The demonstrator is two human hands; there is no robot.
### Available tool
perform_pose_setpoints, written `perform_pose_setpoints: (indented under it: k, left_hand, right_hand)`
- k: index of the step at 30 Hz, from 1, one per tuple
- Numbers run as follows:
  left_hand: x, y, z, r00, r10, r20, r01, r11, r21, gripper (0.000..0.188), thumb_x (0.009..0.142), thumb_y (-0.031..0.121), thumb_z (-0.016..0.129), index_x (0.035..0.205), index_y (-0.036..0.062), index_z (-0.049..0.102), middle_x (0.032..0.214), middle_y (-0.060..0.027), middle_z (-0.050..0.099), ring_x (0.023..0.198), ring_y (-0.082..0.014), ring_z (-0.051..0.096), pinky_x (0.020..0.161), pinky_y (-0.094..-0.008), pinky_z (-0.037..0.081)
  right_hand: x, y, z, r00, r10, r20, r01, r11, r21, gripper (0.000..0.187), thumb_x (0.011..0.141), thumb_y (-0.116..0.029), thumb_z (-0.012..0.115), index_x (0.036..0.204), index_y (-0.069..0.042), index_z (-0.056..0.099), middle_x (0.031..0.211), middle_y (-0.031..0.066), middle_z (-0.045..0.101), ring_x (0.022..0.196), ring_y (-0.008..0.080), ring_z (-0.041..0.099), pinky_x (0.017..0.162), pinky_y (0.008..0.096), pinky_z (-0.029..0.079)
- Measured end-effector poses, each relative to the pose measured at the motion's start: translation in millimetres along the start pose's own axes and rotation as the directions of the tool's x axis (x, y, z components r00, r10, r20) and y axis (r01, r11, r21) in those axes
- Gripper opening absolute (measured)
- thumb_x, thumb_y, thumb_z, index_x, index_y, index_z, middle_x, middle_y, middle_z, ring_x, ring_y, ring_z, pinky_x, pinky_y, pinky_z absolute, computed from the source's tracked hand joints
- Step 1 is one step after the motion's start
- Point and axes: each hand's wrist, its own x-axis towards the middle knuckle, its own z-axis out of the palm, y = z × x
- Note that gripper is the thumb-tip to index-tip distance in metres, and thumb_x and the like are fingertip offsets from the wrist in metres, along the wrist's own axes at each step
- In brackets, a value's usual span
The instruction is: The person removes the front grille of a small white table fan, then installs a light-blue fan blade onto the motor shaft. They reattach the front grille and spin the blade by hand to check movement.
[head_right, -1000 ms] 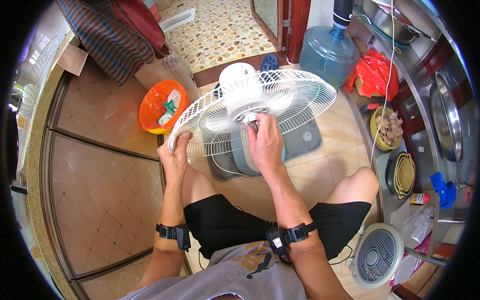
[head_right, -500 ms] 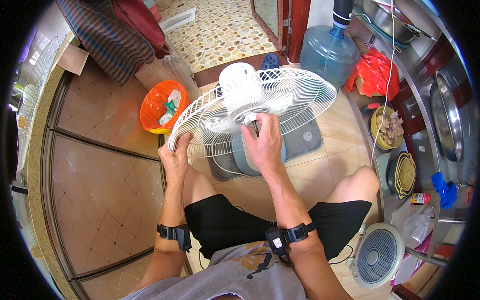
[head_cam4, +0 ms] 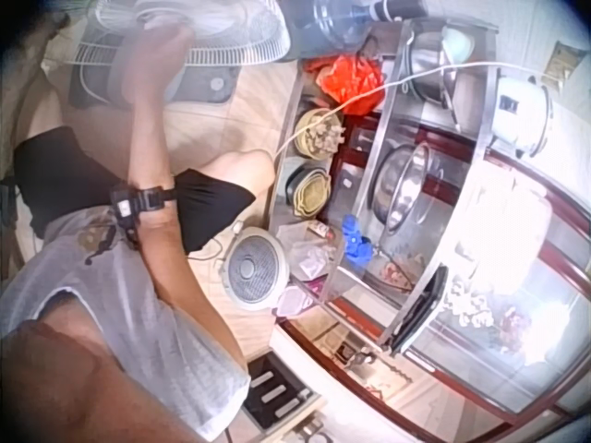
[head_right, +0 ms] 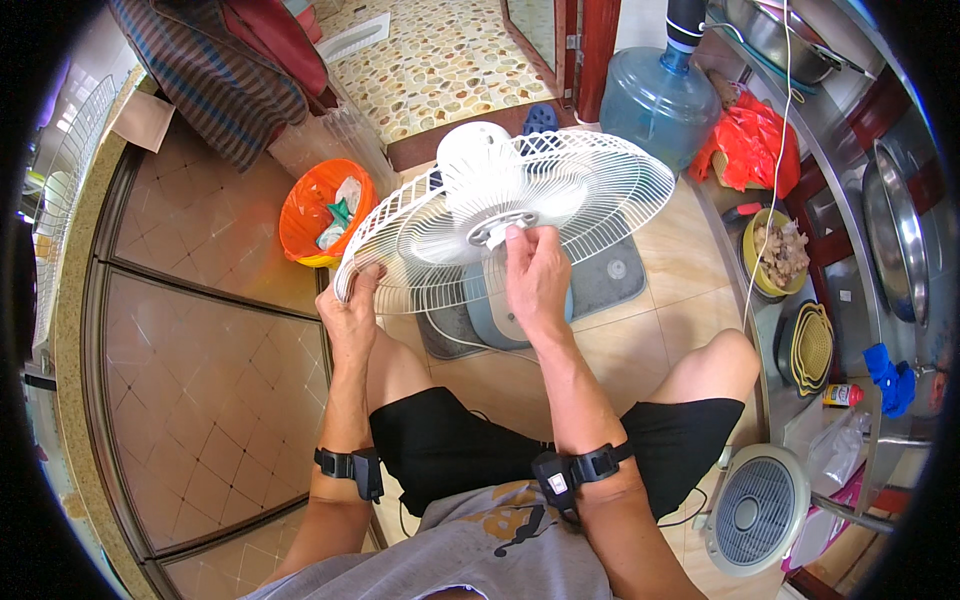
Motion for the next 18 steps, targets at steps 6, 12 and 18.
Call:
perform_pose_setpoints:
  k: [6,12,18]
  left_hand:
    - [0,-5,3,0.999,0.034,-0.035,-0.035,0.999,-0.028,0.02,0.099,0.006,0.073,0.115,-0.0046,0.076,0.089,-0.0076,0.079,0.08,-0.0089,0.066,0.074,-0.028,0.054]
    - [-2,-7,4,0.999,0.035,-0.031,-0.036,0.999,-0.026,0.019,0.099,0.006,0.073,0.115,-0.0044,0.076,0.088,-0.0071,0.078,0.081,-0.0086,0.065,0.075,-0.0276,0.054]
    - [1,-5,1,0.999,0.048,-0.015,-0.048,0.999,0.01,0.019,0.099,0.006,0.073,0.116,-0.0038,0.076,0.088,-0.0069,0.078,0.081,-0.0079,0.064,0.074,-0.0269,0.053]
  right_hand:
    - [-1,0,-4,0.962,0.245,0.118,-0.27,0.913,0.305,0.046,0.105,-0.034,0.067,0.121,0.007,0.057,0.105,0.0192,0.072,0.098,0.0247,0.075,0.076,0.0331,0.06]
    - [-13,5,3,1.0,0.009,-0.013,-0.007,0.992,0.124,0.057,0.09,-0.025,0.085,0.127,0.005,0.053,0.114,0.0187,0.069,0.097,0.0242,0.071,0.082,0.0373,0.059]
    - [-11,8,9,0.976,-0.192,-0.1,0.187,0.981,-0.057,0.062,0.082,-0.02,0.091,0.125,0.003,0.052,0.106,0.0182,0.067,0.088,0.0297,0.07,0.078,0.0401,0.057]
